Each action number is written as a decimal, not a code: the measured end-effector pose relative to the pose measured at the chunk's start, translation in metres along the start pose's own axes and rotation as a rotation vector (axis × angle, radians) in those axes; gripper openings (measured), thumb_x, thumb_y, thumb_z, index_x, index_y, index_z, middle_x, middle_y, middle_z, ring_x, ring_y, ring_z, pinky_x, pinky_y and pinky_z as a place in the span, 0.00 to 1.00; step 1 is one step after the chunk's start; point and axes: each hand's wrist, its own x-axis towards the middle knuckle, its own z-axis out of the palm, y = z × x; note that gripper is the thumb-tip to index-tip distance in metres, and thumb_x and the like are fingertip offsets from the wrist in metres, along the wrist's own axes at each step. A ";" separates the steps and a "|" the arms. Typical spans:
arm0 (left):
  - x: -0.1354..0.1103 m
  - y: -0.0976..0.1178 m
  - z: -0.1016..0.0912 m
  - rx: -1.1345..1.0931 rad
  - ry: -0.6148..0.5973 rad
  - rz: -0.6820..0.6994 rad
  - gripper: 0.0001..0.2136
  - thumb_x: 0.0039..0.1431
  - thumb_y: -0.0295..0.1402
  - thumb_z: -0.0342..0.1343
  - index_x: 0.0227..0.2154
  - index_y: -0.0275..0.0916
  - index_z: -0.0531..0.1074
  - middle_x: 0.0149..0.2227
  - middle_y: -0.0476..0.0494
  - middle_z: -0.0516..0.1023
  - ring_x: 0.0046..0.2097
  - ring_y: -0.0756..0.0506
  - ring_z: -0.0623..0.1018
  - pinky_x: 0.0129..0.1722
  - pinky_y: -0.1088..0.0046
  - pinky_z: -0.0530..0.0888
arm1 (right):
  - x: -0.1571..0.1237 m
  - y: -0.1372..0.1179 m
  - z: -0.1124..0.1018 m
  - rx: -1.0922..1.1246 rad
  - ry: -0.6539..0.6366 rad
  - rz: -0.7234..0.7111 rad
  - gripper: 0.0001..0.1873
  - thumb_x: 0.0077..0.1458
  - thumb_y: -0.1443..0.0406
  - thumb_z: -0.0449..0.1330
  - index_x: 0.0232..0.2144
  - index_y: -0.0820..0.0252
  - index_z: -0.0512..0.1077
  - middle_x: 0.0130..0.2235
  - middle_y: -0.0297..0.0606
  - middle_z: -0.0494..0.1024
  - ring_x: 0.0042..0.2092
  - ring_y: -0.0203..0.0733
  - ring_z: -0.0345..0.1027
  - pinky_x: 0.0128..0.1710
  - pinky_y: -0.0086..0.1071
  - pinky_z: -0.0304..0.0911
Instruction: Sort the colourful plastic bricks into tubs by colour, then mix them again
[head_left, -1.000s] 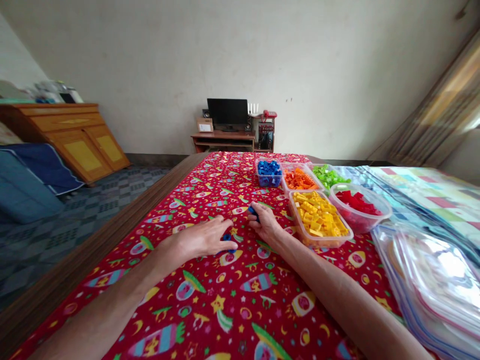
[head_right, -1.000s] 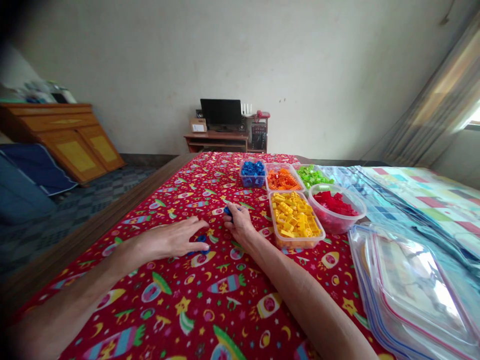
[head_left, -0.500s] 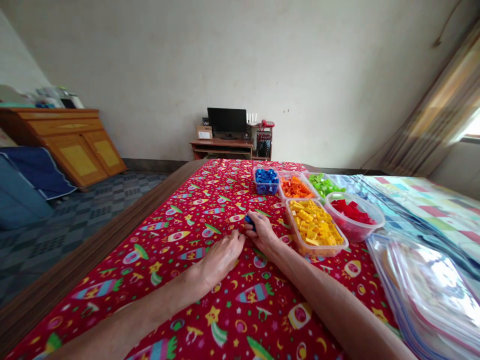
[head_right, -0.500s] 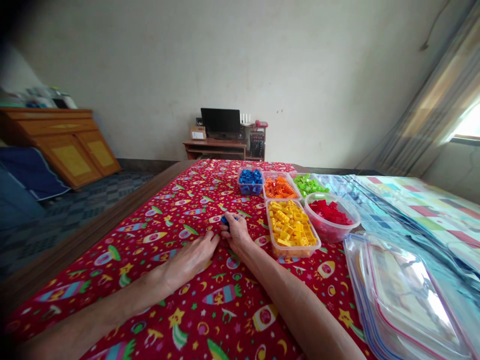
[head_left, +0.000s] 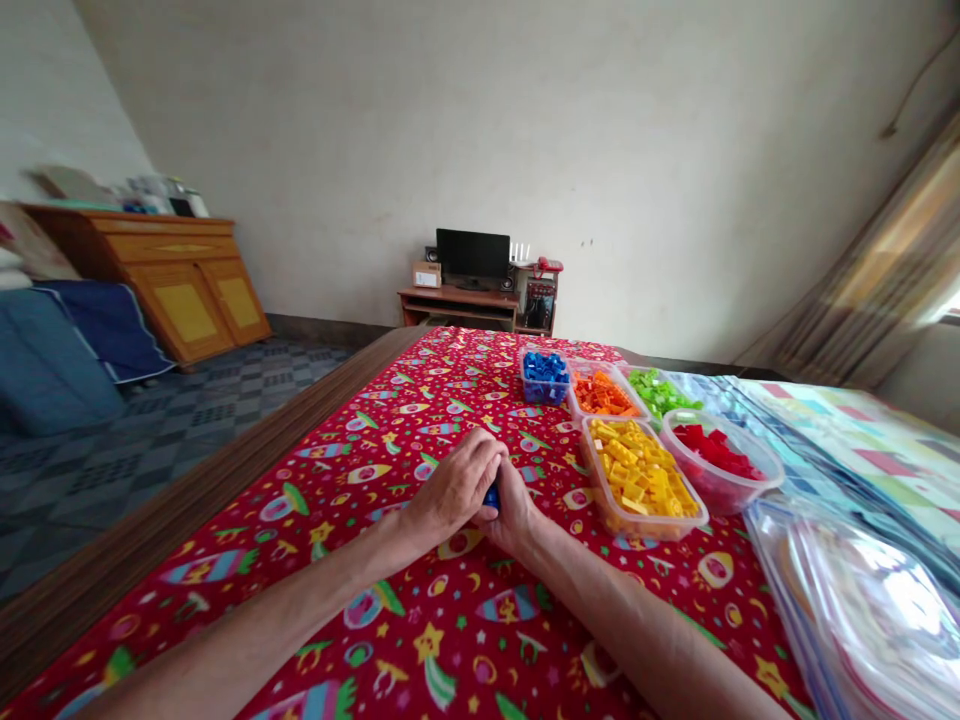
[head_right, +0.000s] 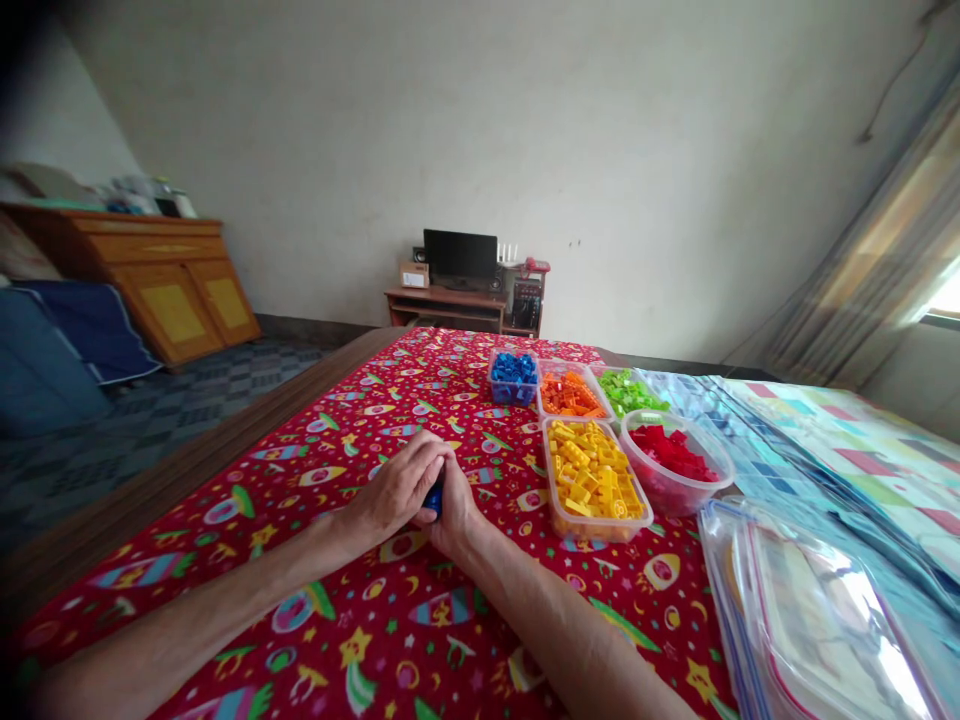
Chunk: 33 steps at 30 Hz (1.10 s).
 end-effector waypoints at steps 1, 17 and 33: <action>-0.001 0.001 0.002 0.012 -0.014 -0.008 0.15 0.68 0.32 0.37 0.43 0.40 0.70 0.40 0.43 0.70 0.43 0.44 0.72 0.46 0.65 0.72 | -0.001 0.000 0.001 0.047 0.032 0.032 0.17 0.55 0.56 0.57 0.22 0.59 0.60 0.18 0.26 0.64 0.17 0.26 0.56 0.10 0.17 0.46; -0.014 -0.040 0.018 -0.082 0.129 -0.273 0.20 0.69 0.36 0.33 0.58 0.37 0.56 0.57 0.36 0.65 0.61 0.45 0.64 0.61 0.59 0.63 | 0.002 -0.029 -0.013 -0.029 0.077 -0.145 0.18 0.43 0.60 0.67 0.27 0.58 0.60 0.21 0.28 0.67 0.19 0.26 0.57 0.11 0.15 0.39; -0.020 -0.060 0.033 0.014 0.011 -0.157 0.13 0.62 0.25 0.42 0.37 0.38 0.72 0.43 0.41 0.73 0.46 0.45 0.73 0.50 0.63 0.73 | 0.108 -0.235 0.016 -1.135 0.548 -0.572 0.13 0.61 0.68 0.46 0.23 0.58 0.58 0.17 0.28 0.61 0.17 0.28 0.54 0.18 0.22 0.52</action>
